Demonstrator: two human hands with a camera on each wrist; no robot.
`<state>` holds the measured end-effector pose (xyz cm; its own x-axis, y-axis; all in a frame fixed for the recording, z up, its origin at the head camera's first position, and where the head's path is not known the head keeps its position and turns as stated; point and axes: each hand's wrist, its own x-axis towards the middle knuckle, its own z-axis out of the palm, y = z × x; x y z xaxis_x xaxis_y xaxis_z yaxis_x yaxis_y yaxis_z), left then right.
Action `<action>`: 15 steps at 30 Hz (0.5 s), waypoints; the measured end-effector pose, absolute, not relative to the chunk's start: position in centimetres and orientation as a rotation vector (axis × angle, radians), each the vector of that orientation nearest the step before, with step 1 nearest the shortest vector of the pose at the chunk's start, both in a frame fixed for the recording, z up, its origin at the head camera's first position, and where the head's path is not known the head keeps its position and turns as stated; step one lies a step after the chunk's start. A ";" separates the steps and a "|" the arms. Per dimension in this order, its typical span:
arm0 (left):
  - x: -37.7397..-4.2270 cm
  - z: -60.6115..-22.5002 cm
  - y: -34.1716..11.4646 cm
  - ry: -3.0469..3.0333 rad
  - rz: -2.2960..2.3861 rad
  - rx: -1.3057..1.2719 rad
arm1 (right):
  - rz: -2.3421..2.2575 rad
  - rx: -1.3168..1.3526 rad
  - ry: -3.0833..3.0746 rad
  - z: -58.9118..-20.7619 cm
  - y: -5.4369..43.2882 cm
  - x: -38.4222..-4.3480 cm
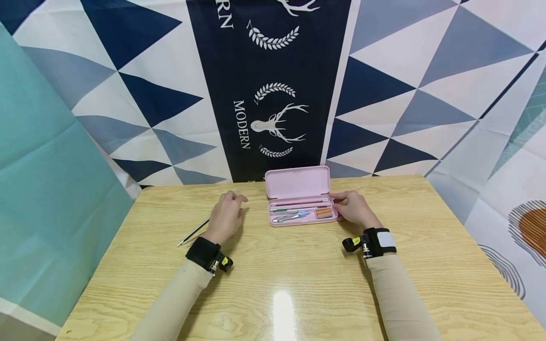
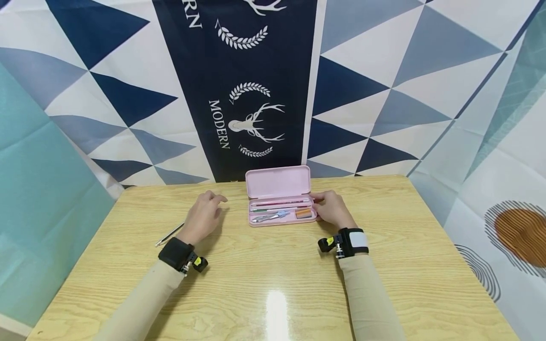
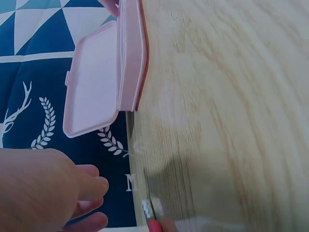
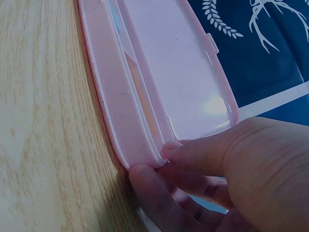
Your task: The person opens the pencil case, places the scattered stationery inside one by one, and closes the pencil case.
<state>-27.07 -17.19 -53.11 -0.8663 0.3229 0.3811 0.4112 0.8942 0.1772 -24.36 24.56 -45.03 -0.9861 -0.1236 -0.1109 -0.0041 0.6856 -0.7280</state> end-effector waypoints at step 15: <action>-26.8 -53.3 -20.4 -2.748 -0.340 -0.528 | -1.188 -0.077 2.728 -44.8 24.5 -24.3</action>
<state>-26.82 -20.37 -53.27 -0.8801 0.3173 0.3532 0.3939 0.9033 0.1701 -24.34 24.53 -44.83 -0.9851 -0.1126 -0.1302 0.0186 0.6823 -0.7309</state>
